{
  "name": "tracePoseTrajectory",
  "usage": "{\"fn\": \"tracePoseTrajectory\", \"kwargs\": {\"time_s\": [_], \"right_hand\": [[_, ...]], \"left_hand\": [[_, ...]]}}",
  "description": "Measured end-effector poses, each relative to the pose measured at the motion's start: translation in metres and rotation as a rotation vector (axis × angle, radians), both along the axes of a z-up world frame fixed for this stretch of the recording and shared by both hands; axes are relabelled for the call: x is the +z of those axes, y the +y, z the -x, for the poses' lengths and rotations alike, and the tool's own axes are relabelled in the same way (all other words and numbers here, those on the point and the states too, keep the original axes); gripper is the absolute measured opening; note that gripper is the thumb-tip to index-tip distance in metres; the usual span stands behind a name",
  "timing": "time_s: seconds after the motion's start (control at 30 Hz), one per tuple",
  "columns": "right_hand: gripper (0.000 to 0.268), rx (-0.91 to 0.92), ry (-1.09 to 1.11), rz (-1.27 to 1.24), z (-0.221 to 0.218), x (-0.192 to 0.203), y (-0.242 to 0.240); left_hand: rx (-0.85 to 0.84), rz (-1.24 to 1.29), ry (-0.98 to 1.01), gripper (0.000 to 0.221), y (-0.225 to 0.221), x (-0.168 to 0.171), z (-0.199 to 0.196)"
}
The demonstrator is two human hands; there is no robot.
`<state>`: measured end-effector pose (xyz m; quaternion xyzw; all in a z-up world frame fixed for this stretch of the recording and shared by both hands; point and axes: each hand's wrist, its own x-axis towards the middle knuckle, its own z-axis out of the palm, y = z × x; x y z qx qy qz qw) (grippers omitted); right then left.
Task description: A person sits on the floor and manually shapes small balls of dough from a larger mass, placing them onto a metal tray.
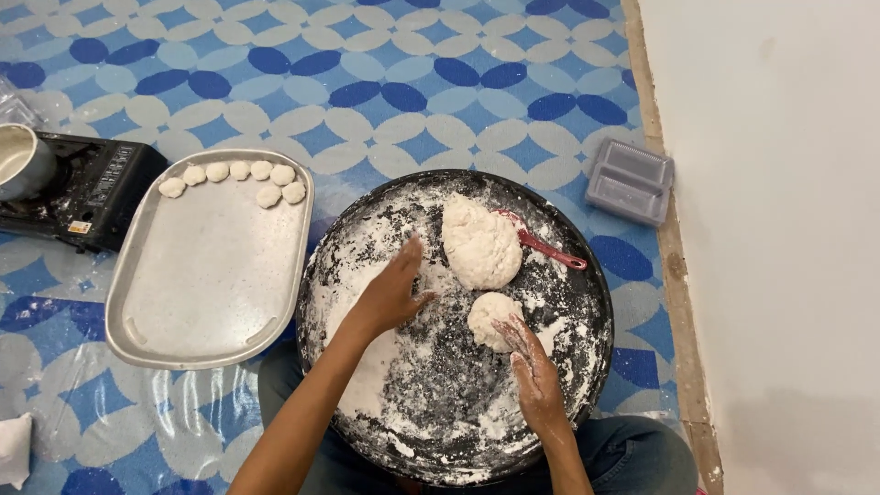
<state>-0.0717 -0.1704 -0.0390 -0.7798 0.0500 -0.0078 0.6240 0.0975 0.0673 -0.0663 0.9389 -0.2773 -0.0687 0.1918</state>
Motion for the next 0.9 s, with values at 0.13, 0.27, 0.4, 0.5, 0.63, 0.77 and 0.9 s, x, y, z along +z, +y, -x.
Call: {"fn": "tracePoseTrajectory", "kwargs": {"time_s": [0.13, 0.27, 0.4, 0.5, 0.63, 0.77, 0.9], "right_hand": [[0.062, -0.013, 0.009, -0.021, 0.001, -0.001, 0.0], [0.062, -0.012, -0.012, -0.027, 0.003, -0.008, 0.0], [0.059, -0.036, 0.007, 0.021, 0.002, -0.019, -0.002], [0.06, -0.026, -0.028, 0.007, 0.003, -0.017, -0.001], [0.06, -0.05, -0.002, -0.032, 0.002, -0.015, 0.0], [0.05, -0.033, -0.017, 0.004, -0.005, -0.005, 0.009], [0.048, -0.063, 0.015, -0.02, -0.013, 0.002, 0.023]], "left_hand": [[0.034, -0.081, 0.055, 0.075, -0.006, 0.005, 0.004], [0.152, 0.142, 0.045, 0.065, 0.001, -0.004, 0.005], [0.15, 0.103, -0.12, 0.081, 0.011, -0.033, -0.006], [0.132, 0.098, -0.233, 0.064, 0.01, -0.044, -0.01], [0.289, 0.501, 0.098, 0.06, -0.007, 0.025, 0.015], [0.566, 1.009, 0.876, 0.021, -0.02, 0.06, 0.04], [0.67, 1.226, 1.059, 0.044, -0.031, 0.057, 0.063]]}}
